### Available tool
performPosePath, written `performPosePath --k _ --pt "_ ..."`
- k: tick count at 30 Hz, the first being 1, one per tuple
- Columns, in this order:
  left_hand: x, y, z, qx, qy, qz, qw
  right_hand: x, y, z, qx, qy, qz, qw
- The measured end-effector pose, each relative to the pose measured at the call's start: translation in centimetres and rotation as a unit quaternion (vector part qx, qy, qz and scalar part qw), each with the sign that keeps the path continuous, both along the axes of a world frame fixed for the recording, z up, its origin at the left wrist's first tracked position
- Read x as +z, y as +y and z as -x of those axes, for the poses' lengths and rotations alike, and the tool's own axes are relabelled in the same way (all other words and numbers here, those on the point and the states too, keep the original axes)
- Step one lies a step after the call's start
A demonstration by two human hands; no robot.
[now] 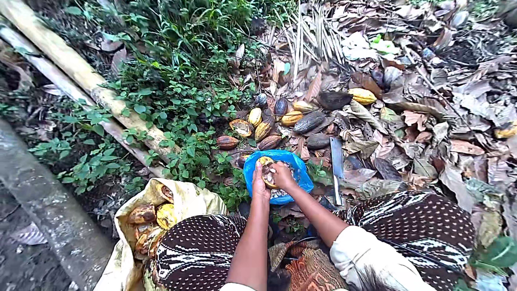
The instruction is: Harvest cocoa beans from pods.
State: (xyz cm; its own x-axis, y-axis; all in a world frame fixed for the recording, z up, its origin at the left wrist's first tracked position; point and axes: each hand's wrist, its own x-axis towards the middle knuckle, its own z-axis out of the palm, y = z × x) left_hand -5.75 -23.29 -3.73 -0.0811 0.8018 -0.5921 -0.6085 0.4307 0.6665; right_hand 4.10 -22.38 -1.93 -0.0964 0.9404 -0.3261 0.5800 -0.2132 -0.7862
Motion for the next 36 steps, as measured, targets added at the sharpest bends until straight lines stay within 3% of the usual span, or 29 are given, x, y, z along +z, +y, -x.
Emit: performPosePath --k 4,7,11,14,18,24,29,33,36 --pt "-0.3 -0.1 0.2 0.024 0.013 0.028 0.999 -0.4 0.2 0.2 -0.050 0.069 0.058 0.995" --pt "0.5 0.0 -0.1 0.037 -0.032 0.071 0.996 0.0 0.0 0.5 -0.101 0.106 0.051 0.988" --pt "1.3 0.1 -0.5 0.035 -0.083 0.105 0.990 0.5 -0.1 0.8 -0.090 0.006 0.049 0.995" --pt "0.9 -0.1 -1.2 0.023 -0.028 0.045 0.998 0.6 -0.1 0.8 -0.115 0.001 0.062 0.991" --pt "0.0 -0.7 -1.7 -0.004 0.121 -0.030 0.992 -0.5 -0.4 1.1 -0.157 0.086 0.064 0.982" --pt "1.3 -1.4 -2.2 -0.041 0.200 -0.081 0.976 -1.3 -0.9 2.2 -0.214 0.076 0.024 0.974" --pt "1.1 -1.1 -2.6 -0.021 0.152 -0.066 0.986 -0.6 -0.6 2.1 -0.220 0.002 -0.020 0.975" --pt "1.2 -0.7 -2.6 0.007 0.141 -0.051 0.989 -1.3 -1.2 1.9 -0.237 0.075 -0.124 0.961" --pt "1.5 -0.5 -2.4 0.014 0.128 -0.048 0.991 -1.7 -1.5 1.5 -0.225 0.145 -0.135 0.954"
